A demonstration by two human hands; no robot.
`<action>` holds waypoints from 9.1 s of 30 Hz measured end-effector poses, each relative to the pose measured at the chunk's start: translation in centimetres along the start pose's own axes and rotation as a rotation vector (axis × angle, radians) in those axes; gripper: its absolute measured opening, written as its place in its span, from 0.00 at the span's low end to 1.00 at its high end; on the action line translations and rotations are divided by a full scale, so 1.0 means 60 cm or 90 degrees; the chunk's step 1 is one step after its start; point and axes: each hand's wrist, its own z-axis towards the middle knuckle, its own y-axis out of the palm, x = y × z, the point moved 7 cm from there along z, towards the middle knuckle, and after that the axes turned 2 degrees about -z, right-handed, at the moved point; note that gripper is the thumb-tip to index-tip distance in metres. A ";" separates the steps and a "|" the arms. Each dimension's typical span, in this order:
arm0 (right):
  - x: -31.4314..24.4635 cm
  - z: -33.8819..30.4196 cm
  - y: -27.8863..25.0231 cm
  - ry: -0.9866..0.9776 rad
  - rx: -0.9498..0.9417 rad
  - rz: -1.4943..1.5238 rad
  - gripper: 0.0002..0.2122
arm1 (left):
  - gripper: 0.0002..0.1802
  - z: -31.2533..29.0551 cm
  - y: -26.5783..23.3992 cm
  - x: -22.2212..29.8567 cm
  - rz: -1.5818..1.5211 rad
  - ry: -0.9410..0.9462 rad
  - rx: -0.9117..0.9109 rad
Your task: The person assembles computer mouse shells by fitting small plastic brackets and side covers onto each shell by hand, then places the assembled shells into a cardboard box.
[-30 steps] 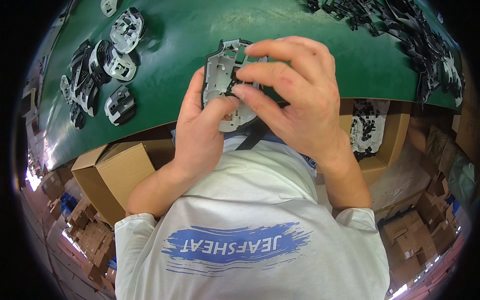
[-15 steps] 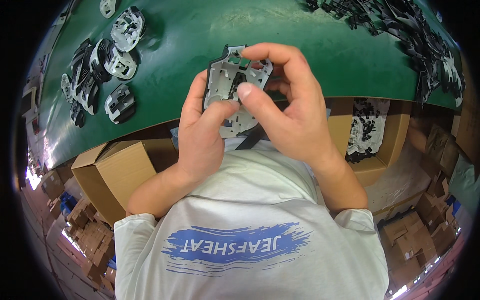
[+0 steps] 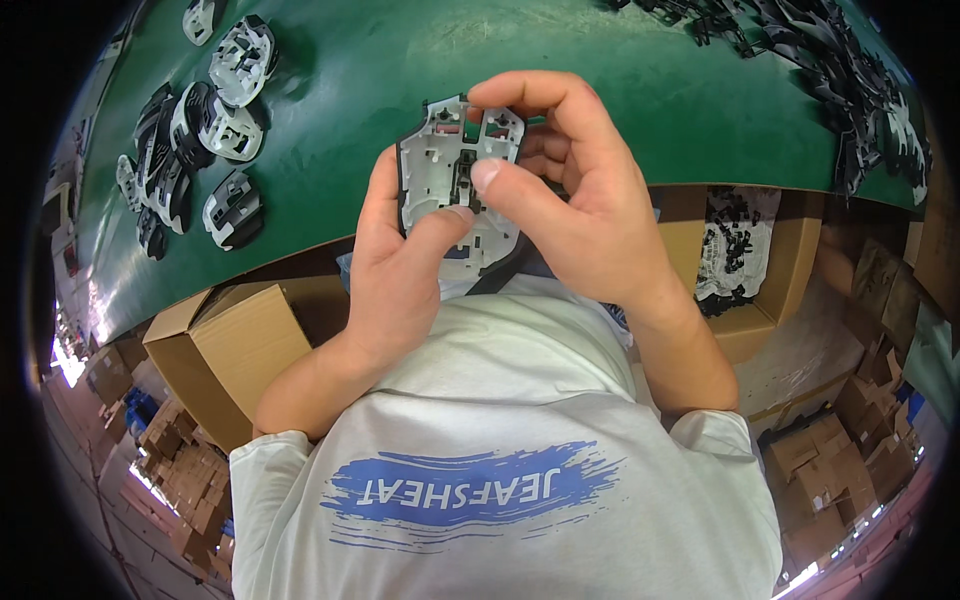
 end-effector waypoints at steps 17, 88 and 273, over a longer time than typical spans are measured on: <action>-0.023 -0.026 0.024 -0.114 -0.035 -0.418 0.34 | 0.35 0.016 -0.016 -0.006 0.280 0.294 0.015; -0.103 0.211 -0.025 -0.173 0.102 -0.942 0.10 | 0.45 0.362 -0.528 0.415 1.004 0.228 0.383; -0.099 0.036 0.271 -0.025 -0.194 -0.103 0.34 | 0.43 -0.151 -0.200 0.124 -0.107 0.134 -0.064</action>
